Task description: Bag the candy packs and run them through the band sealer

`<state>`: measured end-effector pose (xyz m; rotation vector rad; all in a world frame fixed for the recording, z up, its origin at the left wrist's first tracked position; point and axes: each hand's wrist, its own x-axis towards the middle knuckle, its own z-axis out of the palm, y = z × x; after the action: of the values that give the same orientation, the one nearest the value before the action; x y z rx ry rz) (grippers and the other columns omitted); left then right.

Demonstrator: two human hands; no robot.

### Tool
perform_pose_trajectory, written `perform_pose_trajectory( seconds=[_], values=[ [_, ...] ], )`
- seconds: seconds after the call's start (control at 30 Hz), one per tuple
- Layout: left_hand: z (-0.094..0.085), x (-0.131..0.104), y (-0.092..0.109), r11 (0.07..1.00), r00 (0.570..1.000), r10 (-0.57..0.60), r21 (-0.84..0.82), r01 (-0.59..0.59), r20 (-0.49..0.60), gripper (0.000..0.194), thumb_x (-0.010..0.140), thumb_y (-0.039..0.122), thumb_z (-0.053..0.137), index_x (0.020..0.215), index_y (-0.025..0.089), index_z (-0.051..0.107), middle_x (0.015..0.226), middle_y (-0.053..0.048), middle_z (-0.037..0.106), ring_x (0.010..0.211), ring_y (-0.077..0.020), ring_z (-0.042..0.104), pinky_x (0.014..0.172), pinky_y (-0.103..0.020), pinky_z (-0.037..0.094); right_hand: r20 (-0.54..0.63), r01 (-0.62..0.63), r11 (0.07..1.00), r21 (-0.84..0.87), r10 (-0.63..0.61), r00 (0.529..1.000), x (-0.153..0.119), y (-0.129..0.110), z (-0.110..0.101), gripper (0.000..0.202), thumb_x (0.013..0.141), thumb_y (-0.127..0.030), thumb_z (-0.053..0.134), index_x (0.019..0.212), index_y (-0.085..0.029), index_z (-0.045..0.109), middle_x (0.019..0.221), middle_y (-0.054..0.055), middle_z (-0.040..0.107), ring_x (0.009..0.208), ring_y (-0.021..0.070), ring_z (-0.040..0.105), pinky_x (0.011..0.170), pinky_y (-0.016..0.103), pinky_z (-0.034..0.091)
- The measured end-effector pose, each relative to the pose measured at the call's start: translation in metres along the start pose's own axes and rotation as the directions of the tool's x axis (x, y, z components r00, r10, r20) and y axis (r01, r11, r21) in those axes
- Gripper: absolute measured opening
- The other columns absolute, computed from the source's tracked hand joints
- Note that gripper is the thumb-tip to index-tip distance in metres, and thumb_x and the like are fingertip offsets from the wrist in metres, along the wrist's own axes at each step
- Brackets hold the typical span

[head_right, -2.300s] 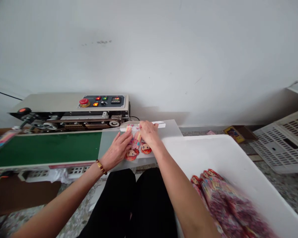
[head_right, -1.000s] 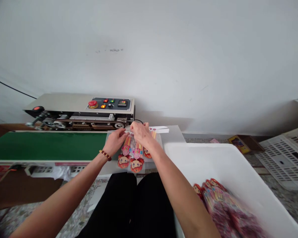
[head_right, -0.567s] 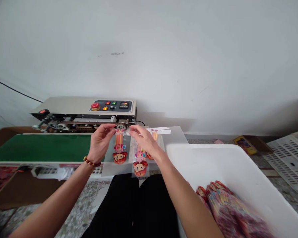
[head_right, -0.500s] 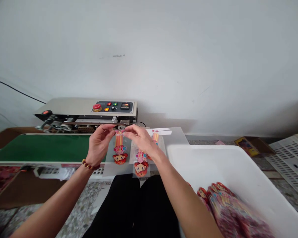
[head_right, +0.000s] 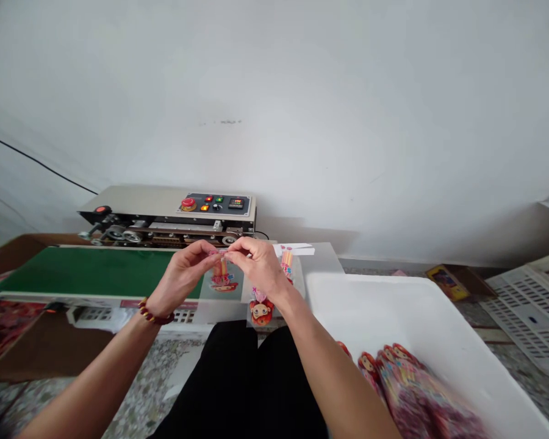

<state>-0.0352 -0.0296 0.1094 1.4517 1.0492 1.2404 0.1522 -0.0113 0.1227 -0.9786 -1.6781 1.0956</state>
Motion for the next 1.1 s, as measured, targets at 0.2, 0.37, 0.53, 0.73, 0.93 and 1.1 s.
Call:
perform_pose_trajectory(
  seconds=[0.2,0.37,0.53,0.73,0.93,1.1],
  values=[
    [-0.007,0.003,0.001,0.994,0.999,-0.039,0.105,0.038,0.009,0.028,0.082,0.044,0.072,0.084,0.017,0.075,0.084,-0.003,0.073,0.078,-0.0154,0.061,0.076,-0.026,0.047,0.066,-0.074,0.997,0.024,0.073,0.995,0.002,0.006,0.0,0.015,0.085,-0.036,0.064,0.083,-0.021,0.067,0.075,-0.002,0.061,0.065,0.0123,0.051,0.059,0.026,0.042],
    [-0.009,0.006,-0.01,0.994,0.995,-0.099,0.033,0.1,-0.031,0.029,0.075,0.045,0.078,0.081,0.016,0.076,0.083,-0.004,0.075,0.076,-0.0168,0.064,0.075,-0.028,0.049,0.061,-0.063,0.998,-0.002,0.063,0.996,0.002,0.009,0.006,0.015,0.083,-0.034,0.062,0.078,-0.021,0.062,0.072,-0.003,0.059,0.064,0.0118,0.049,0.062,0.027,0.043],
    [-0.008,0.005,-0.015,0.991,0.993,-0.121,0.06,0.122,-0.013,0.031,0.075,0.045,0.077,0.089,0.017,0.079,0.091,-0.005,0.078,0.085,-0.0198,0.067,0.082,-0.031,0.052,0.045,-0.128,0.99,0.053,0.125,0.991,0.004,0.018,0.008,0.017,0.082,-0.039,0.062,0.079,-0.021,0.062,0.072,-0.002,0.057,0.067,0.0134,0.053,0.062,0.027,0.049],
    [-0.009,0.004,-0.017,0.978,0.982,-0.186,-0.094,0.187,0.026,0.034,0.073,0.046,0.08,0.088,0.017,0.075,0.086,-0.003,0.074,0.078,-0.0154,0.064,0.079,-0.028,0.052,-0.006,-0.163,0.981,0.106,0.165,0.986,0.002,0.029,0.006,0.021,0.081,-0.043,0.066,0.081,-0.022,0.063,0.075,-0.002,0.058,0.069,0.0145,0.055,0.061,0.027,0.054],
    [-0.011,0.001,-0.007,0.989,0.994,-0.097,0.114,0.091,0.042,0.024,0.078,0.038,0.074,0.077,0.017,0.063,0.074,0.002,0.062,0.069,-0.011,0.053,0.066,-0.023,0.043,0.055,-0.115,0.989,0.093,0.111,0.992,-0.003,0.017,0.007,0.02,0.083,-0.041,0.067,0.079,-0.022,0.061,0.074,-0.003,0.058,0.067,0.0132,0.055,0.064,0.028,0.052],
    [-0.014,-0.001,-0.002,0.984,0.993,-0.073,0.166,0.057,0.093,0.025,0.084,0.042,0.068,0.081,0.017,0.066,0.076,0.001,0.064,0.07,-0.013,0.055,0.068,-0.025,0.043,0.068,-0.061,0.998,0.025,0.06,0.996,-0.006,0.01,0.003,0.019,0.085,-0.038,0.065,0.077,-0.021,0.061,0.071,-0.003,0.059,0.065,0.0123,0.053,0.062,0.027,0.047]
  ],
)
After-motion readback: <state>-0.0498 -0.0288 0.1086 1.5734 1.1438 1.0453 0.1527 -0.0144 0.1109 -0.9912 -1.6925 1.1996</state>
